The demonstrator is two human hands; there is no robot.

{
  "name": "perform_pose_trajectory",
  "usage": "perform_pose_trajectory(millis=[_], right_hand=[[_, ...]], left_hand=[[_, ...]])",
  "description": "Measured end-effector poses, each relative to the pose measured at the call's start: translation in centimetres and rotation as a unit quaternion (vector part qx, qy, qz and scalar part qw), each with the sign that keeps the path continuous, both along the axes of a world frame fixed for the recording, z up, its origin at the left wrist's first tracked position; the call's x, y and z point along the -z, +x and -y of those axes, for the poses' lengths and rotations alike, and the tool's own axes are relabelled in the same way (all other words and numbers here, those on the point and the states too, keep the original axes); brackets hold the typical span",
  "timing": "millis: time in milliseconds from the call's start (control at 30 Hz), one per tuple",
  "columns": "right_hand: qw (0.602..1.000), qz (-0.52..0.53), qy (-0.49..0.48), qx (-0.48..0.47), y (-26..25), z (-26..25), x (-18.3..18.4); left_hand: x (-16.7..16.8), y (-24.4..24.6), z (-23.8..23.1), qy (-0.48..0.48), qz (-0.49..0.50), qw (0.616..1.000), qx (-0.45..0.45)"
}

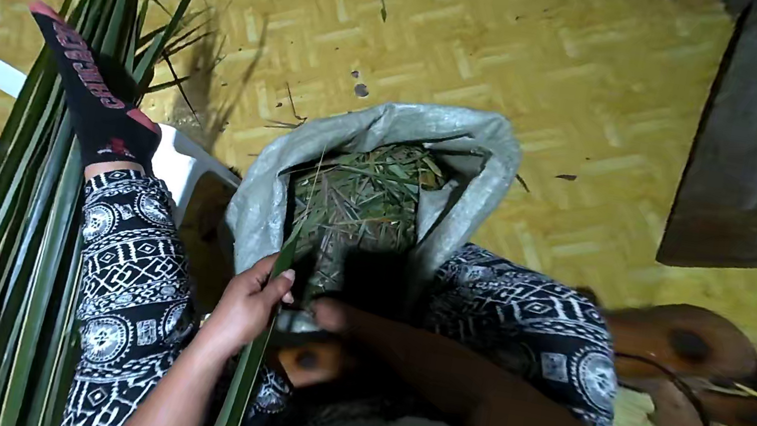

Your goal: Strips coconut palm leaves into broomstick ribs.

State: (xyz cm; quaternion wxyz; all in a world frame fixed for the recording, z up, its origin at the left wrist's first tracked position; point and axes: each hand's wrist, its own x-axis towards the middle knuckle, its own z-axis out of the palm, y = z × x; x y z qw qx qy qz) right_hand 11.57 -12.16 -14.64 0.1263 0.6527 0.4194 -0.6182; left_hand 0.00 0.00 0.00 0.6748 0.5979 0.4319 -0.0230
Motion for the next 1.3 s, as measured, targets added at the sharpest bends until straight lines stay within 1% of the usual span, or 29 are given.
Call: perform_pose_trajectory(millis=[33,67,100,200,267,333,433,500,633,800,900,1000,1067,1167,1233,1300], right_hand=[[0.998,-0.009,0.06,0.034,1.9,-0.2,2.1],[0.991,-0.018,0.099,0.085,3.3,-0.8,2.7],[0.982,-0.021,0.125,0.139,4.3,-1.6,2.0],[0.943,-0.042,0.168,0.283,6.9,-3.0,-2.6],[0.911,-0.067,0.204,0.352,8.3,-2.6,-5.5],[0.886,-0.099,0.241,0.383,9.1,-1.3,-7.9],[0.86,-0.167,0.289,0.385,9.2,0.7,-9.8],[0.848,-0.218,0.281,0.392,9.1,1.1,-10.5],[0.82,-0.293,0.21,0.444,10.5,0.7,-10.6],[0.771,-0.332,0.181,0.513,13.7,0.3,-9.7],[0.749,-0.347,0.17,0.538,14.1,-0.3,-9.1],[0.742,-0.348,0.156,0.552,14.2,-1.5,-8.4],[0.738,-0.345,0.158,0.558,14.2,-2.4,-7.7],[0.746,-0.325,0.199,0.546,14.0,-2.9,-7.1],[0.774,-0.277,0.246,0.513,13.4,-2.9,-6.9],[0.827,-0.191,0.298,0.437,12.5,-2.8,-7.1]], left_hand=[[0.2,0.0,0.2,-0.024,0.006,1.0,-0.015],[0.3,0.2,0.3,-0.045,0.009,0.999,-0.029],[0.4,0.2,0.6,-0.057,0.012,0.998,-0.036],[0.9,0.5,1.3,-0.065,0.013,0.997,-0.048],[1.1,0.9,1.7,-0.068,0.007,0.996,-0.056],[1.3,1.4,2.2,-0.062,-0.009,0.996,-0.062],[1.5,2.5,3.3,-0.02,-0.037,0.998,-0.042],[1.6,3.4,4.0,0.027,-0.062,0.998,0.0],[1.6,5.3,4.9,0.081,-0.085,0.992,0.048],[1.1,7.2,4.0,0.053,-0.072,0.993,0.071],[1.8,7.9,3.3,0.048,-0.051,0.994,0.089],[2.6,8.2,2.7,0.056,-0.047,0.993,0.094],[2.9,8.0,2.3,0.036,-0.034,0.996,0.08],[3.0,7.4,1.9,0.002,-0.022,0.998,0.051],[3.1,7.0,1.8,0.019,-0.053,0.996,0.062],[3.3,6.9,1.4,0.072,-0.105,0.988,0.092]])
